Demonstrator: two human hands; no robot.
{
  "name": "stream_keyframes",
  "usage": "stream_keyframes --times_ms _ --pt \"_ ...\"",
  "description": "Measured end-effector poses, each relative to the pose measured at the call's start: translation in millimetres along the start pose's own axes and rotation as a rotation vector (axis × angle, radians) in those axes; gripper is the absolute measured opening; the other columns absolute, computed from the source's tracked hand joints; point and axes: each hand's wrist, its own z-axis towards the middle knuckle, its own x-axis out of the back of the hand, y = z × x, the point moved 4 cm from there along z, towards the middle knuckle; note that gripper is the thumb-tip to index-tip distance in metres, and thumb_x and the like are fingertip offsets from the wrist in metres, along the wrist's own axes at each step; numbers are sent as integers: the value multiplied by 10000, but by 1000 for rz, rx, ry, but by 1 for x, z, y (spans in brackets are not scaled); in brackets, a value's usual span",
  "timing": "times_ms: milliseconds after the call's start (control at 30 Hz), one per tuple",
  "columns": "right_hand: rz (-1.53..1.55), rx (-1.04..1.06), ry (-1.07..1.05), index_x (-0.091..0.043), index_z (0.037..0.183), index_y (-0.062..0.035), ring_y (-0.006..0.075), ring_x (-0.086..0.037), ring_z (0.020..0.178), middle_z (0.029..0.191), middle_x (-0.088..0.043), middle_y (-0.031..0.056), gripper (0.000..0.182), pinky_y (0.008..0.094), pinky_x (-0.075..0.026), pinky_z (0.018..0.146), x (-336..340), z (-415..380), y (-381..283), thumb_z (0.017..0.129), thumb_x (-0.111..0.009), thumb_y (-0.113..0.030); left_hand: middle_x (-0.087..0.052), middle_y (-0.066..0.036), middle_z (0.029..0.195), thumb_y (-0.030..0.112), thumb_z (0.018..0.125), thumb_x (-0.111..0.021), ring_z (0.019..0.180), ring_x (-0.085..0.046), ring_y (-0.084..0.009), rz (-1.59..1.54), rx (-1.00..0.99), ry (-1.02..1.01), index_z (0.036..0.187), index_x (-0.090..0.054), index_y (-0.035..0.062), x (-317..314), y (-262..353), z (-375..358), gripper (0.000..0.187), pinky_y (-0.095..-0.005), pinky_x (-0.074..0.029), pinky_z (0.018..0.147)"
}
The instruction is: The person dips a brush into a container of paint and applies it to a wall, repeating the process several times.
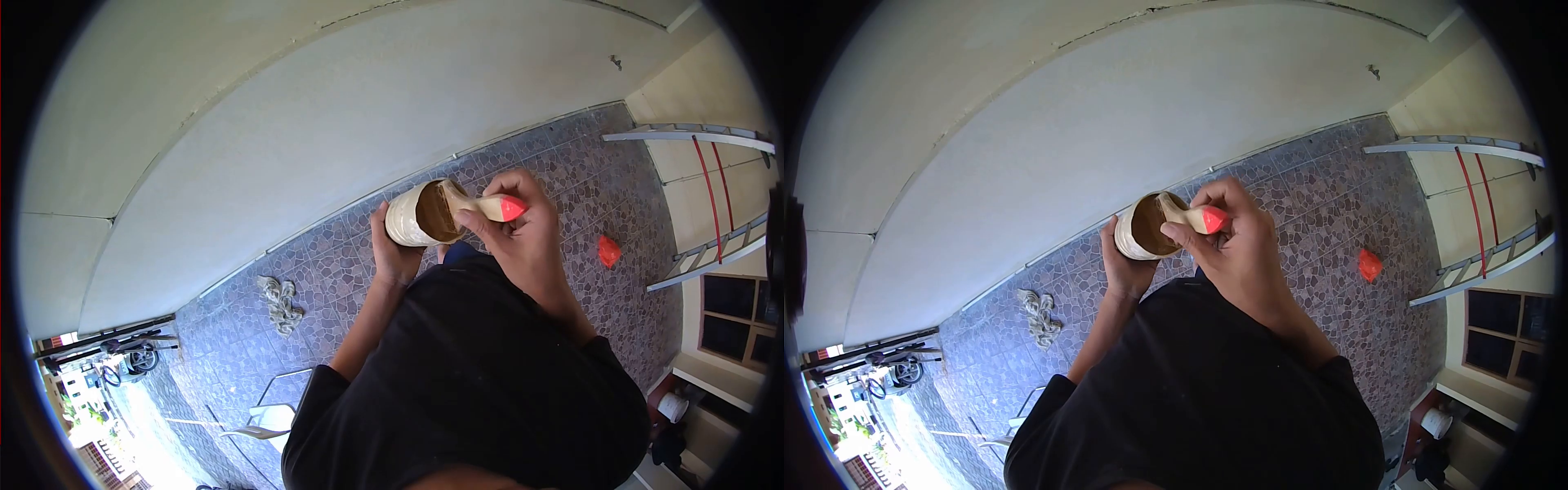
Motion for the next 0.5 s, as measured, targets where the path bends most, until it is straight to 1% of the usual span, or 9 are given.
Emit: stream_keyframes --times_ms 67,133,167,200,233,267,400,433,500 --pt "-28 -5 1 -586 1017 4 60 -637 656 784 -671 63 199 256 -497 546 0 1 -1 965 -747 -99 -664 -95 1311 544 1038 -415 1223 -628 -281 12 -7 -15 1353 -590 101 2 1 4 571 -484 -497 1033" --pt "-55 -3 3 -594 1017 9 73 -648 649 786 -681 70 191 270 -511 556 -2 2 -3 958 -746 -91 -665 -90 1303 523 1038 -430 1212 -634 -271 18 -33 21 1337 -589 106 4 2 3 537 -471 -509 1018" --pt "-89 -17 -7 -606 1016 12 83 -653 635 780 -690 77 159 274 -507 552 -3 2 -4 964 -726 -79 -663 -90 1303 506 1039 -437 1211 -634 -271 1 -32 -2 1345 -582 107 7 2 6 523 -472 -516 1008" --pt "-123 -30 -14 -618 1016 15 94 -658 620 774 -698 83 129 279 -504 548 -4 3 -5 970 -705 -68 -663 -90 1303 506 1039 -437 1211 -634 -271 -2 -41 -10 1345 -582 107 8 2 7 523 -472 -516 1008" --pt "-125 -18 -15 -618 1016 15 94 -658 620 774 -698 83 129 279 -504 548 -3 5 -7 970 -705 -68 -668 -90 1315 512 1046 -408 1219 -636 -274 2 -35 -4 1356 -594 102 9 2 8 547 -480 -508 1025" --pt "-139 -23 -39 -627 1018 15 113 -665 607 758 -699 92 140 285 -505 546 -4 7 -8 974 -711 -88 -674 -89 1328 518 1053 -378 1227 -637 -277 6 -28 0 1366 -606 96 10 2 8 573 -488 -499 1042" --pt "-200 -41 -95 -627 1005 5 163 -683 589 699 -675 109 168 304 -513 544 -7 11 -10 974 -733 -121 -663 -93 1345 500 1049 -410 1239 -628 -282 5 -48 -28 1396 -579 98 6 7 8 557 -489 -489 1057" --pt "-202 -27 -93 -627 1005 5 163 -683 589 699 -675 109 168 304 -513 544 -8 11 -11 974 -733 -121 -650 -98 1363 496 1045 -428 1250 -620 -286 10 -54 -2 1417 -556 103 3 9 6 556 -486 -485 1062" --pt "-221 -98 -113 -617 983 -1 189 -692 591 686 -662 120 211 314 -515 546 -10 11 -8 969 -752 -162 -646 -99 1367 494 1044 -432 1252 -618 -288 21 -70 -21 1422 -550 104 4 11 5 556 -485 -482 1065"
